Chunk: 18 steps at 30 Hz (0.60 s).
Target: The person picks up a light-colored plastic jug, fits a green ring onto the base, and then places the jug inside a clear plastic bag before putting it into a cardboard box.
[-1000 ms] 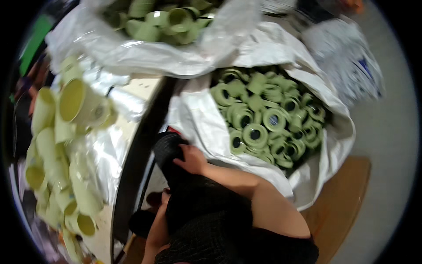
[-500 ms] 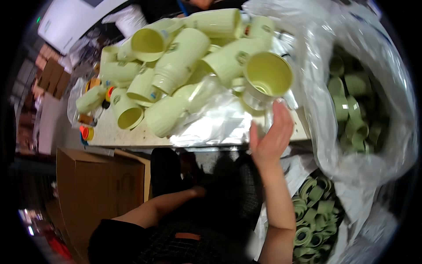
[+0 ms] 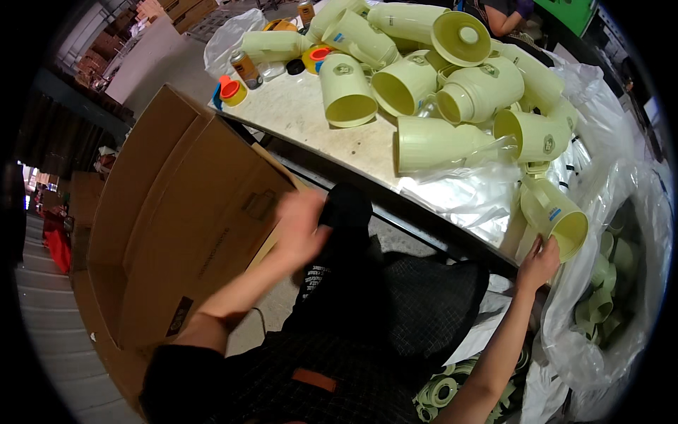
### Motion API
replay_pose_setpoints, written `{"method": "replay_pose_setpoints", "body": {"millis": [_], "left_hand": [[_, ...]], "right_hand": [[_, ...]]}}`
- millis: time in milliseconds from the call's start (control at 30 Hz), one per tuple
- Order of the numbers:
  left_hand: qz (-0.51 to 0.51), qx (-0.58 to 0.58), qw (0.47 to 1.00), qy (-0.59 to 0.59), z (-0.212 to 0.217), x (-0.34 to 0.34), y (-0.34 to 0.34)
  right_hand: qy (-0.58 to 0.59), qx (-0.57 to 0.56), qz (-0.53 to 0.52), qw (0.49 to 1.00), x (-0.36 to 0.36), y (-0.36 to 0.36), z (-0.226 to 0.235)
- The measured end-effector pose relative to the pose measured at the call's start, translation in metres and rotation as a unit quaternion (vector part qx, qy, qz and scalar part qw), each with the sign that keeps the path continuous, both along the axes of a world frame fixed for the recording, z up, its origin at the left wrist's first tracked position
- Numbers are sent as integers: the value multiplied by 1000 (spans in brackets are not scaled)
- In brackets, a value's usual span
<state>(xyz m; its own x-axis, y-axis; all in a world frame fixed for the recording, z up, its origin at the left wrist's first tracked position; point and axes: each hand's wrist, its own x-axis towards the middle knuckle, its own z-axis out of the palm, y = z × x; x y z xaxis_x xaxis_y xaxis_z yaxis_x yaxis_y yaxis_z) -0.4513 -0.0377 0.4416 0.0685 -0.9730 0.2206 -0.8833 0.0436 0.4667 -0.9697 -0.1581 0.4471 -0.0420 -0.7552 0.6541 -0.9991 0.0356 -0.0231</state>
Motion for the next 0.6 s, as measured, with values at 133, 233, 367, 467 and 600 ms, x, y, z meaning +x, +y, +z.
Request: {"method": "replay_pose_setpoints", "body": {"millis": [133, 233, 367, 467, 600], "left_hand": [[207, -150, 919, -299, 118, 112, 79], [310, 58, 901, -298, 160, 197, 157], [319, 123, 916, -208, 154, 225, 205], [353, 58, 898, -257, 121, 164, 200], [310, -29, 880, -358, 60, 79, 234]], "right_hand": [[-50, -11, -12, 999, -35, -12, 28], [-80, 23, 20, 996, -10, -9, 49], [-84, 121, 2, 989, 5, -6, 54], [-75, 68, 3, 995, -22, -1, 60], [-12, 72, -18, 997, -20, -10, 50]]}}
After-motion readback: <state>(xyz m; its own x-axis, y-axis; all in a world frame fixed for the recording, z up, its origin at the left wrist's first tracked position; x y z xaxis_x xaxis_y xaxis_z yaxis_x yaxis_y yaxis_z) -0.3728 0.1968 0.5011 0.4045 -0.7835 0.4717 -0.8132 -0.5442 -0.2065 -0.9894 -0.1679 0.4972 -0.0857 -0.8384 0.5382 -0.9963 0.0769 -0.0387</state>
